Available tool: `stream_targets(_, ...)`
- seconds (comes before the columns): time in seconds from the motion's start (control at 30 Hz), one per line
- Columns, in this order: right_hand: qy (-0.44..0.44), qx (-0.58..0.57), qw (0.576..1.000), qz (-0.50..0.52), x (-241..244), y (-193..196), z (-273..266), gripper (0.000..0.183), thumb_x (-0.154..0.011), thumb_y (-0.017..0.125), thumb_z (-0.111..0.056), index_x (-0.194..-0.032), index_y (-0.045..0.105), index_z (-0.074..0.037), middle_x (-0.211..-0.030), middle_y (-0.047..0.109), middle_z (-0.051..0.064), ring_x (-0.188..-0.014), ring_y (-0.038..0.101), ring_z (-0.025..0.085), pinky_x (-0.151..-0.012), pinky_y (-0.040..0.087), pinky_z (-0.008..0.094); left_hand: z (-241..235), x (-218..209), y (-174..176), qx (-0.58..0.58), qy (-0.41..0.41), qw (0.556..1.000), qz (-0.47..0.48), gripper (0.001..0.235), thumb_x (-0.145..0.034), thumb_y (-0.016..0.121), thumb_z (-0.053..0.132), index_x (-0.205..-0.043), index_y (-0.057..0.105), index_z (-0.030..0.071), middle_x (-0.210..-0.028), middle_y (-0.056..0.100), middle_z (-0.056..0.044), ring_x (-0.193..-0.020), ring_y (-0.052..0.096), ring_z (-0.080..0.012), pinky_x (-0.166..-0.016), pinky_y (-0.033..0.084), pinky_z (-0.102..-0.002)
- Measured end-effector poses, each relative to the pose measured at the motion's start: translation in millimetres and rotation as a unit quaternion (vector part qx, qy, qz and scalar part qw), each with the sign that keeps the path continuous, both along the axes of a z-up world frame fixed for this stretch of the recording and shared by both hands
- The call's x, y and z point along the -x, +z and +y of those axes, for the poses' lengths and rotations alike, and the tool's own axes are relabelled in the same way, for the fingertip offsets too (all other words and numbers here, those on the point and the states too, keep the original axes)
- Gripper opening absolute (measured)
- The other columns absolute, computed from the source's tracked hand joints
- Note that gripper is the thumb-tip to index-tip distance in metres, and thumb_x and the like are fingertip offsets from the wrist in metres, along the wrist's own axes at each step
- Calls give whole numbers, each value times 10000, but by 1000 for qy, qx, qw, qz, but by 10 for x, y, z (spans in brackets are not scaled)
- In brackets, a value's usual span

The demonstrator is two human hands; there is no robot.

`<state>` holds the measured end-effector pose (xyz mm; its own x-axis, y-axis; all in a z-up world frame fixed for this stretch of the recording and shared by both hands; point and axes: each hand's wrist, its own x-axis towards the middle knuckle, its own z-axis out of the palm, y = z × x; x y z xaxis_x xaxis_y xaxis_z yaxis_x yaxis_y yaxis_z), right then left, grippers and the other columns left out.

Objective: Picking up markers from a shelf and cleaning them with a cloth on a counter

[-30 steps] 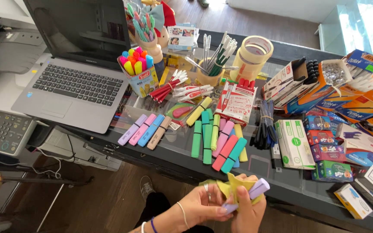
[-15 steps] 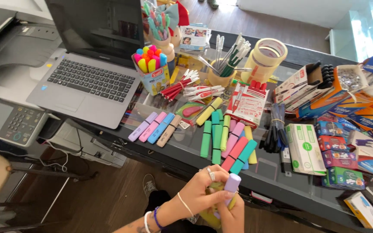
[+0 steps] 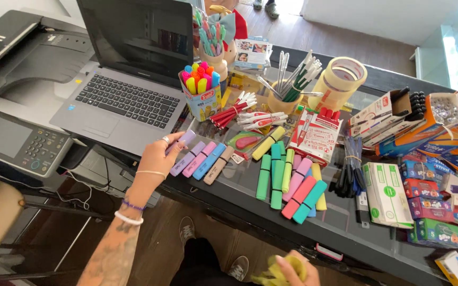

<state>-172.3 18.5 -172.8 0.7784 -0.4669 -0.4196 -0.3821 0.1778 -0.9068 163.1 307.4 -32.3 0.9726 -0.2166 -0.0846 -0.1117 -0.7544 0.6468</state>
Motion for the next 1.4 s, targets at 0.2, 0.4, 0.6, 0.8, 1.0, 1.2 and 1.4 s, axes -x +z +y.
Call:
stream_targets(0.2,-88,77,993,-23,-9,131,-78,489,-837,886,-102,-588,472,-31,-571,395,70,-499,393,203,-546,291,328,50,-162,-561,-22,-37,998,-37,436,-1108,475,135,-1520,619,143,-1195,711,-142,-930,581,-260,-835,496,-410)
stream_targets(0.4,-97,49,994,-10,71,-226,-175,437,-847,886,-70,-612,522,-7,-586,404,70,-505,419,216,-539,322,327,34,255,-481,-30,-122,989,-80,744,-1061,353,584,-1646,397,127,-1737,353,-141,-1600,283,-325,-1309,217,-569)
stream_targets(0.6,-92,21,996,0,95,-285,-133,365,-846,883,-73,-648,593,25,-567,508,119,-495,495,254,-530,381,350,-46,493,-822,-57,-112,985,-120,908,-932,570,710,-1667,390,209,-1781,249,-85,-1606,208,-357,-1252,214,-655)
stream_targets(0.8,-90,19,996,1,124,-257,-123,376,-849,889,-105,-651,595,20,-562,445,84,-494,445,229,-515,347,342,-153,579,-960,-49,-98,978,-178,844,-980,566,676,-1656,400,200,-1785,238,-91,-1619,208,-375,-1244,198,-637)
stream_targets(1.0,-87,64,994,-4,187,-308,-123,374,-829,881,-194,-642,618,-3,-543,458,58,-499,426,189,-513,317,301,-545,805,-548,-49,-35,967,-249,895,-955,510,713,-1678,388,199,-1713,336,-134,-1615,232,-380,-1218,164,-652)
stream_targets(1.2,-78,44,995,41,267,-366,-199,355,-873,897,-217,-707,658,-13,-560,494,59,-513,431,193,-525,329,308,-1248,1166,-440,30,-229,927,-296,773,-930,637,644,-1530,560,162,-1639,412,-152,-1535,379,-394,-1133,308,-573)
stream_targets(1.4,-98,49,992,61,344,-355,-214,352,-883,881,-248,-728,654,-28,-573,503,56,-516,433,194,-531,339,312,-1803,1275,-435,-73,-346,894,-274,808,-925,640,659,-1549,509,163,-1623,411,-110,-1527,298,-343,-1162,248,-582)
